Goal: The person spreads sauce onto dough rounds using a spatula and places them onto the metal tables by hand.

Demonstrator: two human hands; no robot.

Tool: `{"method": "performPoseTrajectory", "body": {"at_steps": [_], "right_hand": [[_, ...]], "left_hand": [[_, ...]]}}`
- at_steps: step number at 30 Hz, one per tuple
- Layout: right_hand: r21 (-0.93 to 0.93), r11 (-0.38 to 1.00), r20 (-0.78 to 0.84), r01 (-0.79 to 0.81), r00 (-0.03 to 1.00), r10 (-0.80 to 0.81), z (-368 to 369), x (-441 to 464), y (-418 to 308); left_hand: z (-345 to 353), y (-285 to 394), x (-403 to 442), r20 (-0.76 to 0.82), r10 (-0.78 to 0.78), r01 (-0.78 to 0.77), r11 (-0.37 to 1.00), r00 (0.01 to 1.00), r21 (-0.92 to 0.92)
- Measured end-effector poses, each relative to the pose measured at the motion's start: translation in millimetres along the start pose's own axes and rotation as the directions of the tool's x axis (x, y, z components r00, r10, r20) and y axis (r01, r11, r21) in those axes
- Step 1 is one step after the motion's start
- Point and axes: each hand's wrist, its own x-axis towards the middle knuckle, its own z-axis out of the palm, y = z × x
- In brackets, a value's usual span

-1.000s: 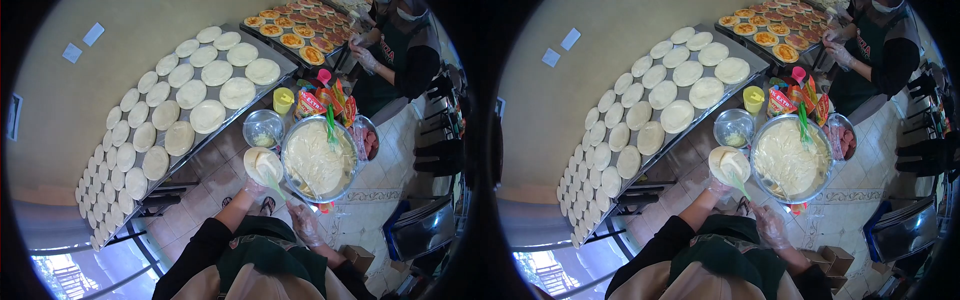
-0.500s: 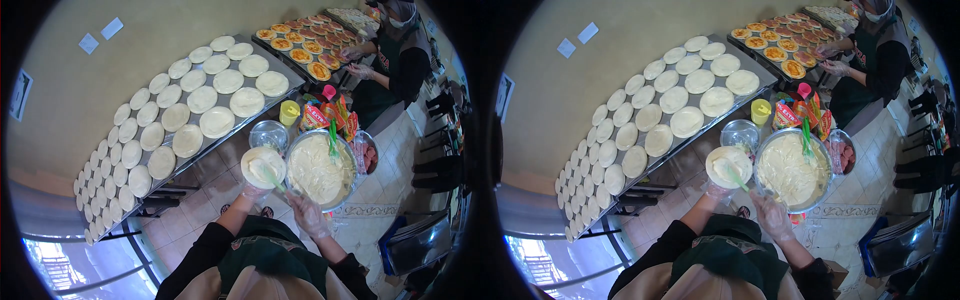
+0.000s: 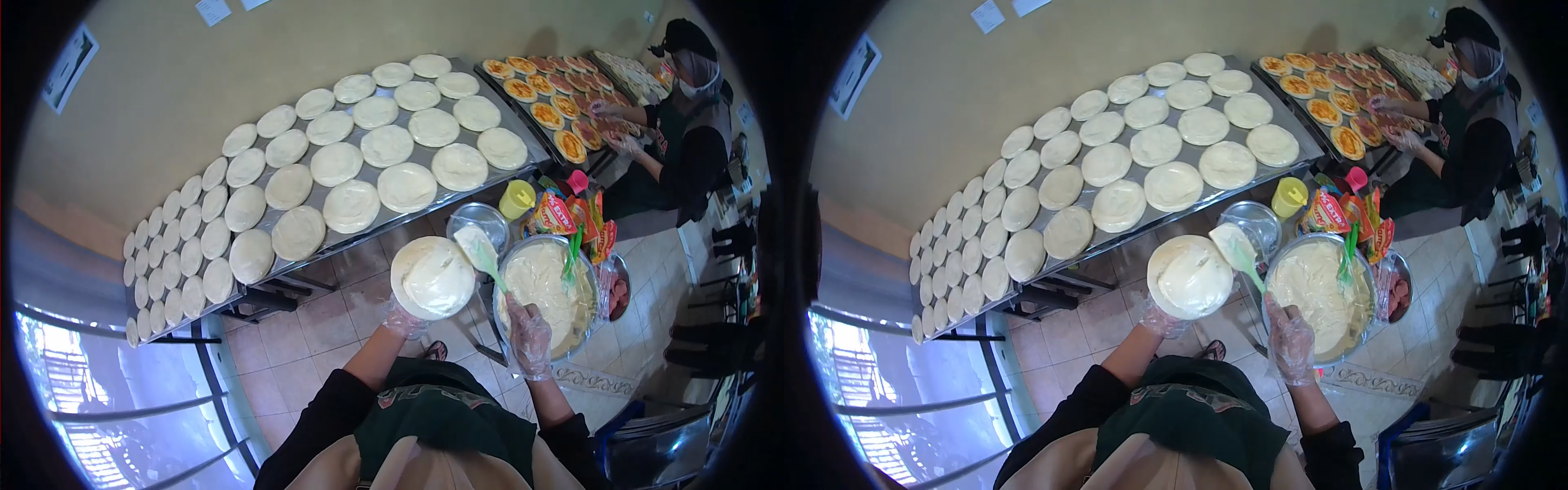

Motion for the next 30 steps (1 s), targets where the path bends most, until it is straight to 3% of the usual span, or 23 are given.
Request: {"method": "performPoseTrajectory", "body": {"at_steps": [1, 3, 6, 8, 14, 15, 16, 18, 19, 24, 26, 28, 30], "right_hand": [[0.002, 1.000, 0.006, 0.014, 1.000, -0.015, -0.1, 1.6, -7.3], [-0.027, 0.981, 0.222, 0.190, 0.958, -0.179, 0.4, 0.4, -21.7], [-0.084, 0.946, 0.203, 0.312, 0.935, -0.290, 20.6, 10.1, -22.8], [-0.083, 0.948, 0.247, 0.308, 0.928, -0.280, 27.0, 25.7, -27.2], [0.251, 0.925, 0.123, 0.286, 0.938, -0.323, 34.2, 69.0, -61.5], [0.275, 0.918, 0.229, 0.288, 0.907, -0.353, 25.2, 70.4, -71.2], [0.285, 0.910, 0.234, 0.301, 0.899, -0.370, 20.3, 74.6, -83.5], [0.241, 0.792, 0.406, 0.562, 0.683, -0.608, 13.3, 82.3, -108.9], [0.224, 0.696, 0.326, 0.683, 0.620, -0.714, 13.8, 89.3, -127.2], [0.151, 0.668, 0.297, 0.728, 0.611, -0.733, 37.8, 122.2, -161.0], [-0.034, 0.682, 0.297, 0.730, 0.659, -0.691, 35.6, 128.0, -176.1], [0.095, 0.698, 0.310, 0.710, 0.645, -0.698, 28.8, 126.3, -191.9], [0.273, 0.604, 0.385, 0.749, 0.490, -0.782, 27.1, 115.9, -206.7]], "left_hand": [[-0.5, 5.7, -4.6, 0.003, -0.023, 0.023, 0.999, 1.000, -0.026], [6.7, 18.6, -15.5, 0.013, -0.074, 0.075, 0.994, 0.997, -0.078], [21.3, 37.0, -32.2, 0.043, -0.138, 0.143, 0.977, 0.990, -0.156], [30.1, 50.6, -48.4, 0.058, -0.171, 0.179, 0.962, 0.984, -0.205], [36.7, 92.9, -89.3, 0.138, -0.232, 0.266, 0.905, 0.963, -0.334], [34.5, 97.6, -96.5, 0.180, -0.235, 0.288, 0.879, 0.955, -0.381], [30.2, 102.6, -103.4, 0.175, -0.215, 0.268, 0.884, 0.961, -0.383], [22.1, 111.4, -116.7, 0.109, -0.234, 0.258, 0.847, 0.966, -0.464], [20.1, 117.4, -122.7, 0.139, -0.249, 0.285, 0.823, 0.958, -0.491], [26.5, 143.5, -160.4, 0.240, -0.149, 0.234, 0.895, 0.959, -0.380], [27.0, 151.5, -175.5, 0.263, -0.143, 0.241, 0.890, 0.954, -0.387], [16.7, 155.3, -190.6, 0.245, -0.102, 0.199, 0.890, 0.964, -0.411], [3.6, 156.4, -205.8, 0.223, -0.069, 0.162, 0.886, 0.972, -0.434]]}}
